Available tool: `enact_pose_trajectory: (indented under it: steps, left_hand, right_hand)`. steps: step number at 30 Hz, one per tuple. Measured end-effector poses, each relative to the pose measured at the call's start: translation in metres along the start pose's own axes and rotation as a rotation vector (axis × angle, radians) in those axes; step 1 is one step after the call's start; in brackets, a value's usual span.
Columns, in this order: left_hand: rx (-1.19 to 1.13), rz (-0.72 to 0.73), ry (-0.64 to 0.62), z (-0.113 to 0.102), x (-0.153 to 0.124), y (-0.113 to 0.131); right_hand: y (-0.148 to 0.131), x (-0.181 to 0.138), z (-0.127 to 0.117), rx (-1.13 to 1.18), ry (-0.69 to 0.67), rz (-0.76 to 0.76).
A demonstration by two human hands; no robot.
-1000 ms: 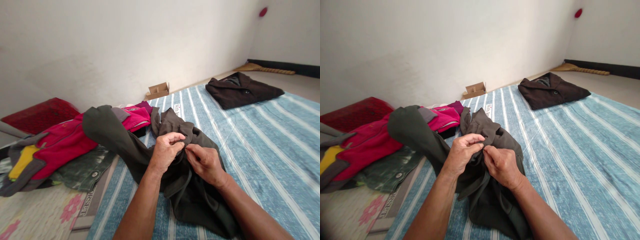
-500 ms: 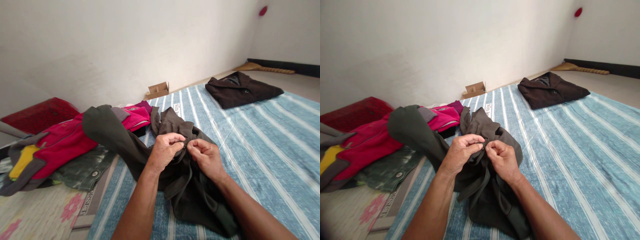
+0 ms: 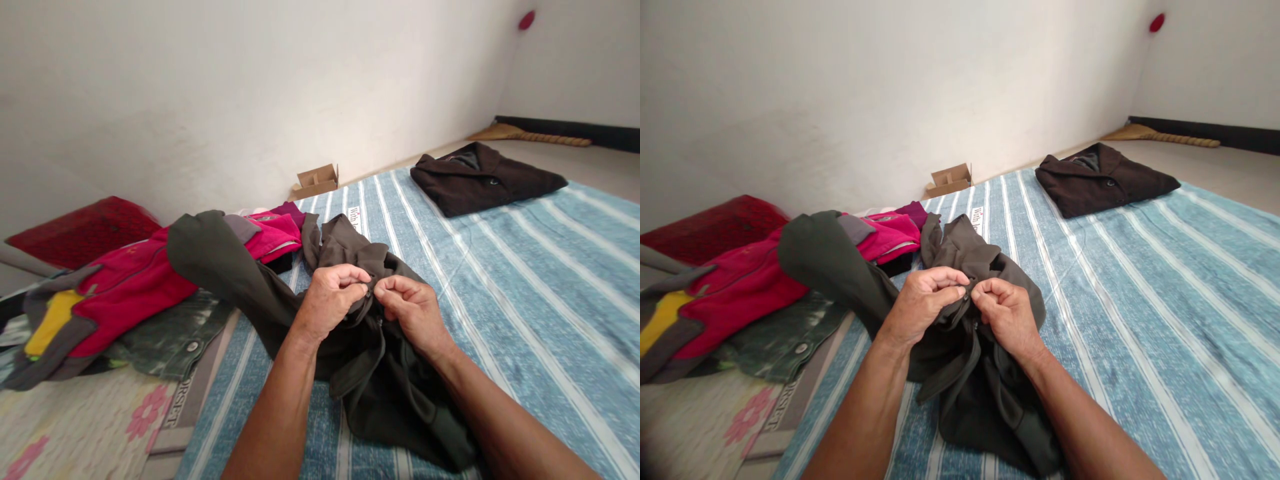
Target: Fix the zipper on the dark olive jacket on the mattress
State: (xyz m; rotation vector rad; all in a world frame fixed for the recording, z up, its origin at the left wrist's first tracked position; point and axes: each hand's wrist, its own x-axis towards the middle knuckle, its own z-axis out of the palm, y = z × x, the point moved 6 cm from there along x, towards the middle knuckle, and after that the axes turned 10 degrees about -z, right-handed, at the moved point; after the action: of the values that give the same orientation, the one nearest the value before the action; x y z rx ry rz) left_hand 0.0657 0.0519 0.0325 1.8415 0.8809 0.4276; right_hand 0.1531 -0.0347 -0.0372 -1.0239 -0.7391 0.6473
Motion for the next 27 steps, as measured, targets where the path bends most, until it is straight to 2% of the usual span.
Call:
enact_pose_trajectory:
  steps: [7, 18, 24, 27]
  left_hand:
    - [0.031, -0.01, 0.017, 0.002, 0.001, 0.0]
    - [-0.02, -0.108, -0.06, 0.011, 0.009, -0.005]
    - [0.209, -0.082, -0.144, 0.017, 0.029, -0.001]
    - [0.323, -0.014, -0.148, 0.019, 0.038, 0.001]
  right_hand:
    - [-0.002, -0.002, 0.001, -0.045, 0.005, -0.027]
    - [-0.009, -0.005, 0.0, -0.434, -0.081, -0.292]
    - [-0.019, -0.008, 0.001, -0.682, -0.089, -0.479]
    - [-0.023, -0.009, 0.004, -0.773, -0.088, -0.564]
